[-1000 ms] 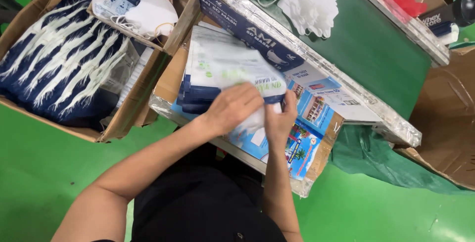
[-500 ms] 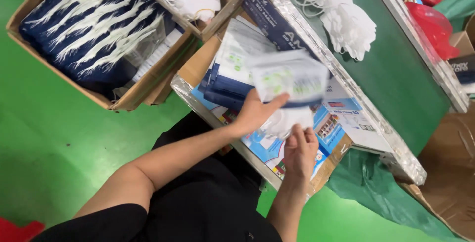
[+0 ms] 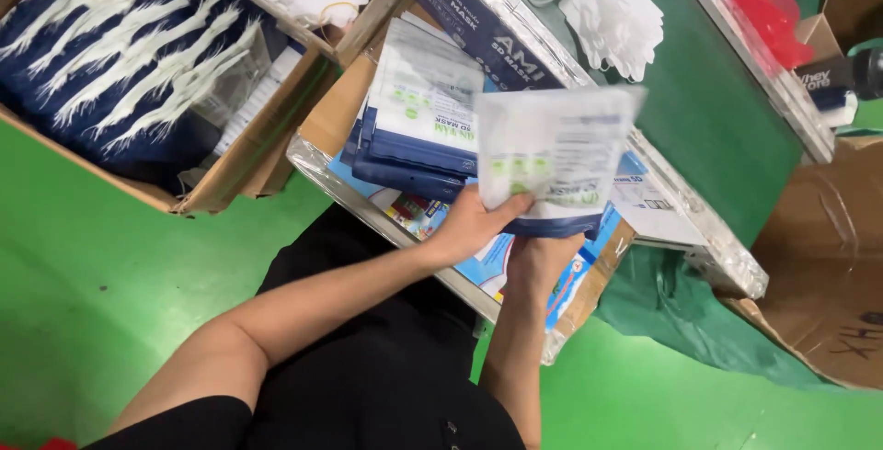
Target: Operating a mask manufacturing machine and manually packaging face masks into individual plastic sleeves.
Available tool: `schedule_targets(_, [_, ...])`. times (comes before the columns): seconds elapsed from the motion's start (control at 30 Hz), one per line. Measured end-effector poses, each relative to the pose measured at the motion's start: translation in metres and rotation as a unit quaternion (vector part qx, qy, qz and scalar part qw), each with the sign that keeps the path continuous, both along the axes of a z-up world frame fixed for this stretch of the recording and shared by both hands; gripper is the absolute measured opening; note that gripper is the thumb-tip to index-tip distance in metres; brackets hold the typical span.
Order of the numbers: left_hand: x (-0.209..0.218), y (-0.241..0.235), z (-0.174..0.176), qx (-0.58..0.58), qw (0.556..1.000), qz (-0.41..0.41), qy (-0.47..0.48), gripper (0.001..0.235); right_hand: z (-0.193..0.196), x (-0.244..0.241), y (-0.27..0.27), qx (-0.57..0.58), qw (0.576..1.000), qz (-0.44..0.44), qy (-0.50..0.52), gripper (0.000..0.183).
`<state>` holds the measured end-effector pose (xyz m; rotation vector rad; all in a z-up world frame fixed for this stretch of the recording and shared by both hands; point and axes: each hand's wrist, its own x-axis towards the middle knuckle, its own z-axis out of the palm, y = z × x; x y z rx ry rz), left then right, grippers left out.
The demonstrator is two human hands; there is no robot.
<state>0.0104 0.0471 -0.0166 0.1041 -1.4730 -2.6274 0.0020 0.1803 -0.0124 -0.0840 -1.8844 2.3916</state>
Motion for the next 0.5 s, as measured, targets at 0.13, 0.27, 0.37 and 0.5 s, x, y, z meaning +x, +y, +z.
schedule_targets(0.13, [-0.005, -0.014, 0.005, 0.028, 0.996, 0.071, -0.037, 0.030, 0.022, 0.001, -0.003, -0.010, 0.997, 0.066, -0.028, 0.027])
schedule_targets(0.27, [0.010, -0.005, 0.021, 0.065, 0.996, 0.042, -0.037, 0.039, -0.012, -0.020, 0.028, -0.145, 0.988, -0.002, -0.050, 0.023])
schedule_targets(0.37, [0.019, -0.043, 0.080, -0.195, 0.966, 0.149, 0.083, 0.063, 0.012, -0.021, 0.052, 0.058, 0.994, -0.080, 0.035, 0.010])
schedule_targets(0.5, [0.015, -0.056, 0.106, -0.456, 0.838, 0.189, 0.232, 0.053, 0.100, 0.003, 0.016, 0.412, 0.888, -0.033, 0.201, 0.012])
